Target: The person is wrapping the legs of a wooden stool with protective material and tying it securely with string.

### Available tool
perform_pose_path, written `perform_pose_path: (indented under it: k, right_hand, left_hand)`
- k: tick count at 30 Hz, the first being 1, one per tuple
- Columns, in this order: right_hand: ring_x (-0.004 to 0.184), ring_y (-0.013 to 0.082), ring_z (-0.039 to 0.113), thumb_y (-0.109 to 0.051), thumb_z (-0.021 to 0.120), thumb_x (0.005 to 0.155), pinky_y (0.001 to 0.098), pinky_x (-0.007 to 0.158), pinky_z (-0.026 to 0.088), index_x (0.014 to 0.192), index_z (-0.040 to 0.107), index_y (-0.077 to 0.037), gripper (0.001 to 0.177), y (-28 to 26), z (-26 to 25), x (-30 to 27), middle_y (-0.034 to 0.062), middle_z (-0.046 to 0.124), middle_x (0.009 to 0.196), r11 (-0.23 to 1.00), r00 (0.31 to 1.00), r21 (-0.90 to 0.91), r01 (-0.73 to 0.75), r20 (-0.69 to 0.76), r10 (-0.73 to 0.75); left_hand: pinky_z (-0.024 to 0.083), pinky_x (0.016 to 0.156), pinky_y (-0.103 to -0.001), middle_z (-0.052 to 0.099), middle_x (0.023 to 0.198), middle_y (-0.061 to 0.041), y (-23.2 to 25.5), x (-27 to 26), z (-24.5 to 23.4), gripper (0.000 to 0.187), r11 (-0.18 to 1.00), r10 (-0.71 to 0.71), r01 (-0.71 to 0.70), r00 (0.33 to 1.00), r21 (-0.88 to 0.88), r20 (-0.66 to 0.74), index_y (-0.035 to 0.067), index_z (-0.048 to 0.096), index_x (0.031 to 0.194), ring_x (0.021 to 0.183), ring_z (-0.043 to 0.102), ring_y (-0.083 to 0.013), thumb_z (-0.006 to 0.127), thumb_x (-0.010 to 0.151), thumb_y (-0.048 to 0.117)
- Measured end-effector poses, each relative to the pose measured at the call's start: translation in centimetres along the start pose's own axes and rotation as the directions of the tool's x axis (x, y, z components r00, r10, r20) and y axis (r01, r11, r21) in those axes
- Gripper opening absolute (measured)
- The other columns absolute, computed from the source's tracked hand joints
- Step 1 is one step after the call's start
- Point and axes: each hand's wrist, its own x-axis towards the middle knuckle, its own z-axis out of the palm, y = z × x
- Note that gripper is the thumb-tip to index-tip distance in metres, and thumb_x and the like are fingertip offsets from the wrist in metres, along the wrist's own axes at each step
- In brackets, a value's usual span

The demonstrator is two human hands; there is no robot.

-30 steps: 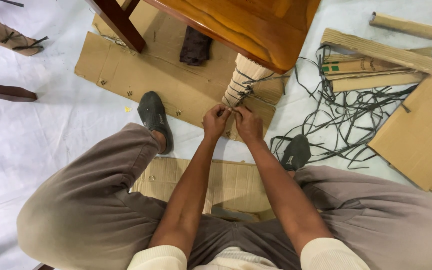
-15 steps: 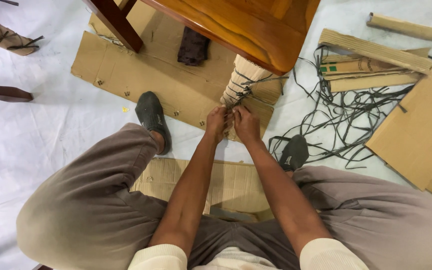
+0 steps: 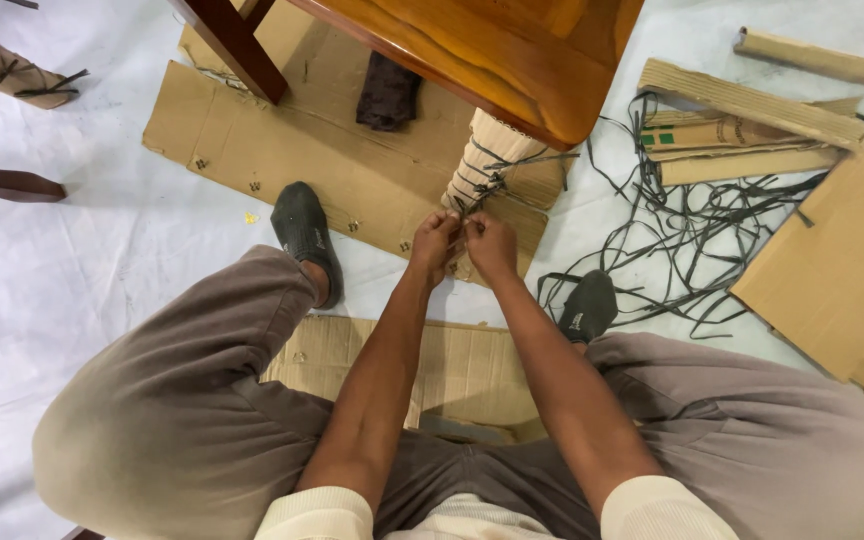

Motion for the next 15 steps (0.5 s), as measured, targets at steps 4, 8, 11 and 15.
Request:
perform_pose_path:
  k: [4, 8, 11, 15]
  right_hand:
    - [0.080, 0.0371, 0.072, -0.020, 0.067, 0.093, 0.0452, 0.072, 0.055, 0.095, 0.076, -0.004, 0.018, 0.2, -0.1, 0.5, 0.0193, 0.074, 0.087, 0.989, 0.994, -0.100, 0.105, 0.053, -0.100]
    - [0.086, 0.0406, 0.070, -0.017, 0.064, 0.091, 0.0488, 0.076, 0.054, 0.093, 0.076, -0.006, 0.017, -0.1, -0.1, 1.1, 0.0202, 0.073, 0.091, 0.969, 0.984, -0.181, 0.168, 0.088, -0.154]
    - [0.087, 0.0411, 0.070, -0.018, 0.064, 0.091, 0.0499, 0.077, 0.054, 0.092, 0.077, -0.007, 0.017, -0.1, -0.2, 1.3, 0.0204, 0.073, 0.090, 0.965, 0.984, -0.214, 0.149, 0.132, -0.123]
    - [0.083, 0.0398, 0.070, -0.020, 0.066, 0.094, 0.0474, 0.076, 0.054, 0.097, 0.079, -0.008, 0.018, 1.4, 0.3, 1.4, 0.0218, 0.073, 0.088, 0.972, 0.987, -0.204, 0.112, 0.136, -0.086]
  left_hand:
    - [0.052, 0.064, -0.028, 0.068, 0.088, 0.002, 0.3, -0.3, -0.1, 0.005, 0.999, -0.013, 0.016, 0.998, -0.048, 0.064, 0.017, 0.060, 0.098, 0.076, 0.065, -0.0107, 0.062, 0.099, 0.021]
    - [0.049, 0.065, -0.029, 0.066, 0.091, 0.002, -0.5, 0.8, -1.2, 0.007, 0.996, 0.012, 0.006, 0.982, -0.093, 0.186, 0.017, 0.060, 0.102, 0.077, 0.061, -0.0113, 0.063, 0.104, 0.023]
    - [0.054, 0.073, -0.031, 0.067, 0.095, 0.002, 0.9, -0.8, -0.2, 0.005, 0.995, -0.042, 0.057, 0.984, -0.082, 0.171, 0.018, 0.058, 0.101, 0.083, 0.064, -0.0126, 0.059, 0.103, 0.023]
    - [0.055, 0.080, -0.034, 0.069, 0.098, 0.002, 2.5, -2.5, 1.0, 0.004, 0.988, -0.110, 0.125, 0.982, -0.092, 0.150, 0.019, 0.056, 0.099, 0.090, 0.066, -0.0135, 0.055, 0.101, 0.023]
